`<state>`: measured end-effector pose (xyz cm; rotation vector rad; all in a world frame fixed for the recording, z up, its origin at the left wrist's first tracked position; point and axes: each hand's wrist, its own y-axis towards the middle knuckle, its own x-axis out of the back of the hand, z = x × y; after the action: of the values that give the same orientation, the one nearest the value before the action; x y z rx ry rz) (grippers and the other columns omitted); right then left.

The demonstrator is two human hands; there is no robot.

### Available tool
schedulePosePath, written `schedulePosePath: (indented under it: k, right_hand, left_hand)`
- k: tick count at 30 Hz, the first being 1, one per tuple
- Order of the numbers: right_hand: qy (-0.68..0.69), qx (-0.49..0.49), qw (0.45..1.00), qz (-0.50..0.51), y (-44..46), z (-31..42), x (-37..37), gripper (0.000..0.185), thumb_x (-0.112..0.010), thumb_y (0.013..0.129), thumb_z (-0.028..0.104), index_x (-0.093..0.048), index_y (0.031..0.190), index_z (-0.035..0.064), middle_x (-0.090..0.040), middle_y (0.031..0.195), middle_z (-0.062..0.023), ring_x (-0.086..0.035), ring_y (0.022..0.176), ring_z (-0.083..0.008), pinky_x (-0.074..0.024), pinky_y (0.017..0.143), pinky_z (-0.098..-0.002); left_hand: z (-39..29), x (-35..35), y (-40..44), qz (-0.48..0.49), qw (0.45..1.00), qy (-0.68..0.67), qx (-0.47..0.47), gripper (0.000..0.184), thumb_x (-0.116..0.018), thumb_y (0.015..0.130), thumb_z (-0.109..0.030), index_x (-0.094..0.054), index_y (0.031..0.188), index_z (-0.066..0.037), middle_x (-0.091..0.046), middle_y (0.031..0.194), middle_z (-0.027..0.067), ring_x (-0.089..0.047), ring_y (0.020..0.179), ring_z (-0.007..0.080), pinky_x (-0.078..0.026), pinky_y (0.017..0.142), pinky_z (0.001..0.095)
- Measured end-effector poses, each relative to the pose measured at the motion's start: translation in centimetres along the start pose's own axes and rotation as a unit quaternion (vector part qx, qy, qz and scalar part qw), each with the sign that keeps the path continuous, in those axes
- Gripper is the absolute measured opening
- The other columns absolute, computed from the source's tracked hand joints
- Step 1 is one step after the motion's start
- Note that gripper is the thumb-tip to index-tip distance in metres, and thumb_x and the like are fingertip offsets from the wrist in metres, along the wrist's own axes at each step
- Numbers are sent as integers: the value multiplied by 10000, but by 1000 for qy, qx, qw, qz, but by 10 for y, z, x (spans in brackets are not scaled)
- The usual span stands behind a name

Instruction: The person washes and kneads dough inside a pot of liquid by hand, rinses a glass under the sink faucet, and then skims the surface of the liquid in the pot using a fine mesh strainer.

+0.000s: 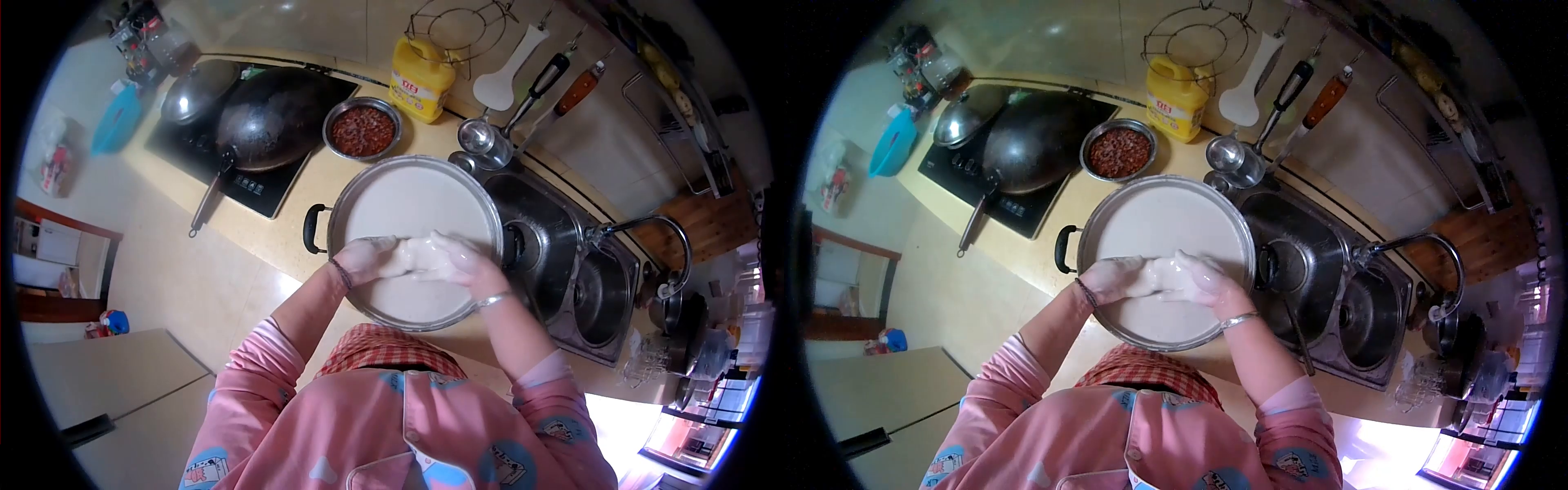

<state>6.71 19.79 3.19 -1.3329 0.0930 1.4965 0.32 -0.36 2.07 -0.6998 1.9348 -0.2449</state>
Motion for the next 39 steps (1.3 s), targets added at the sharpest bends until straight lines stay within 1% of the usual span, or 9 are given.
schedulePosePath:
  k: [10, 16, 22, 24, 25, 27, 33, 36, 39]
  right_hand:
    - [-194, 136, 968, -80, -8, 11, -16, 263, -462, 885, 120, -508, 1054, -76, -567, 988, -156, -574, 894, -255, -496, 774, -368]
    - [-256, 177, 945, -97, 1, 6, -1, 140, -534, 840, 84, -575, 893, -39, -589, 833, -80, -563, 685, -147, -456, 572, -234]
    - [-526, 194, 780, -277, 5, 22, -5, 134, -551, 819, 126, -590, 793, 0, -580, 701, -45, -528, 600, -102, -424, 495, -248]
    - [-438, 258, 797, -326, 10, 23, -19, 217, -501, 844, 190, -599, 761, 15, -583, 635, -83, -546, 546, -193, -438, 507, -309]
    - [-437, 256, 798, -326, 20, 23, -7, 217, -501, 844, 190, -599, 761, 15, -583, 635, -83, -546, 546, -193, -438, 507, -309]
    - [-692, 427, 525, -251, 44, 23, 18, 254, -482, 838, 238, -590, 752, 25, -587, 668, -153, -559, 582, -298, -442, 542, -405]
    - [-788, 216, 493, -299, 44, 35, -25, 215, -484, 819, 234, -595, 807, 51, -581, 757, -171, -549, 742, -345, -438, 694, -408]
    - [-803, 375, 400, -233, 62, 32, -1, 140, -533, 773, 233, -588, 799, 108, -564, 838, -108, -523, 814, -296, -416, 733, -403]
    - [-838, 350, 349, -233, 69, 28, 7, 131, -541, 761, 233, -580, 835, 132, -525, 915, -72, -487, 861, -275, -391, 778, -408]
  left_hand:
    - [-3, -13, 1, 13, 999, 23, -24, 331, -359, 911, -119, -416, 1161, 90, -492, 1145, 189, -502, 1048, 270, -383, 945, 376]
    - [9, 6, 15, 29, 997, 24, -61, 239, -485, 853, -61, -509, 1068, 41, -571, 1004, 143, -550, 980, 213, -422, 899, 336]
    - [6, 25, 32, -116, 956, 243, -114, 116, -521, 791, -29, -602, 873, -38, -611, 762, 75, -600, 707, 189, -484, 708, 292]
    - [-9, 18, 35, -115, 610, 739, -261, 167, -465, 752, 9, -604, 794, -73, -610, 703, 93, -598, 635, 198, -473, 604, 269]
    - [-12, 12, 37, -145, 661, 693, -250, 136, -465, 756, -74, -599, 774, -85, -613, 758, 117, -596, 676, 247, -462, 607, 326]
    - [-11, 18, 51, -181, 628, 705, -275, 153, -457, 777, -120, -606, 783, -83, -615, 778, 122, -594, 694, 269, -460, 628, 352]
    - [-30, -6, 63, -275, 552, 780, -105, 222, -438, 816, -232, -616, 824, -100, -611, 829, 123, -565, 796, 305, -446, 705, 378]
    - [-27, 0, 69, -253, 516, 808, -129, 219, -445, 807, -232, -620, 851, -108, -609, 892, 112, -554, 867, 293, -446, 738, 376]
    - [-22, 7, 74, -271, 457, 838, -127, 215, -438, 798, -205, -625, 850, -112, -587, 980, 114, -536, 930, 288, -445, 772, 375]
